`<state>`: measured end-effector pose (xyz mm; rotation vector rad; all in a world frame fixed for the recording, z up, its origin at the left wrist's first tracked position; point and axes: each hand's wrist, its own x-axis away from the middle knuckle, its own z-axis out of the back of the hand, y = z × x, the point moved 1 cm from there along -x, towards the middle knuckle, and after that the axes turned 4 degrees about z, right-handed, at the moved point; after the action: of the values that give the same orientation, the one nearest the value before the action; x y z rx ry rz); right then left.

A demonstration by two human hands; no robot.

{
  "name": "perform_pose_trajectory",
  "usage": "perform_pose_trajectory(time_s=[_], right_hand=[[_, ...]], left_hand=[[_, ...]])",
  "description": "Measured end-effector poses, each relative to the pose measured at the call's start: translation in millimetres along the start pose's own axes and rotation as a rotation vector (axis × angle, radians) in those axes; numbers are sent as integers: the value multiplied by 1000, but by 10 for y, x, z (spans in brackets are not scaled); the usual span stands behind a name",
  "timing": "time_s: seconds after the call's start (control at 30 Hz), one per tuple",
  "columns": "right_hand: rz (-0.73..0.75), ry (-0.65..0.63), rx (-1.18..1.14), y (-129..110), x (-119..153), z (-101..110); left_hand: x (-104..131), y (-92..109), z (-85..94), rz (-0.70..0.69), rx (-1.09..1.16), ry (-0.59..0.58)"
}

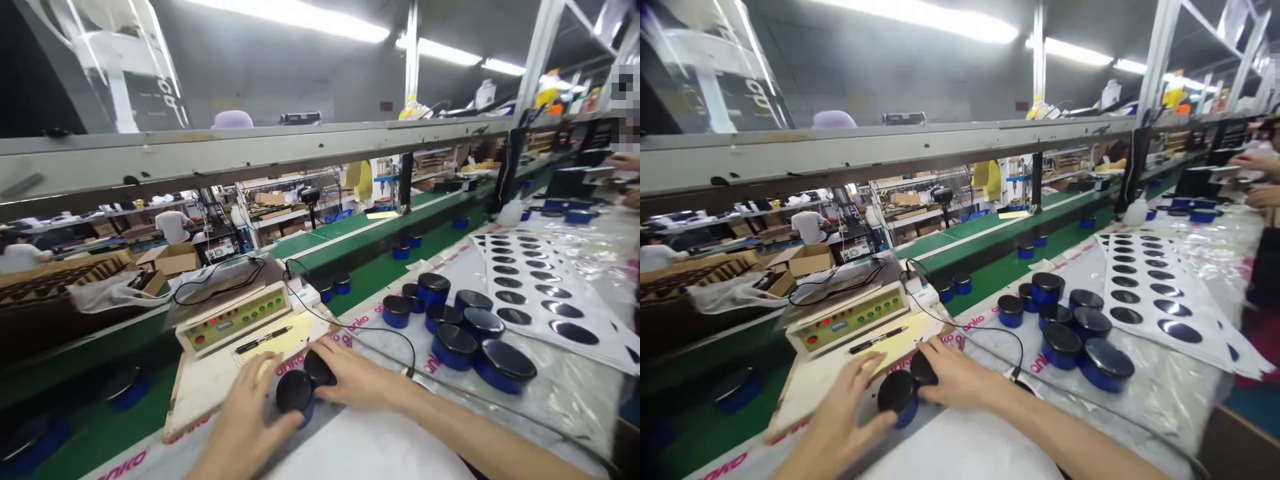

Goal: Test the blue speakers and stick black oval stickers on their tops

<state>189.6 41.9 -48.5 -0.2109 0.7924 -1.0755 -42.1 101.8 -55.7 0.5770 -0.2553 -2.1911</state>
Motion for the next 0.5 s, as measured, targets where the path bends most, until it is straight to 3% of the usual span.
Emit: perform_pose_trajectory(time_s=[0.1, 0.23, 0.33, 0.5], right_hand=[[47, -150, -13, 28, -72, 95], [-88, -197, 113, 420, -485, 458], [-279, -193, 266, 823, -911, 600], [-449, -285, 427, 1140, -1333, 449]], left_hand=[[-129, 368, -158, -35, -43, -205], [-306, 529, -165, 4, -80, -332], [-341, 577, -229, 20, -76, -344], [-273, 547, -281, 110, -64, -294]])
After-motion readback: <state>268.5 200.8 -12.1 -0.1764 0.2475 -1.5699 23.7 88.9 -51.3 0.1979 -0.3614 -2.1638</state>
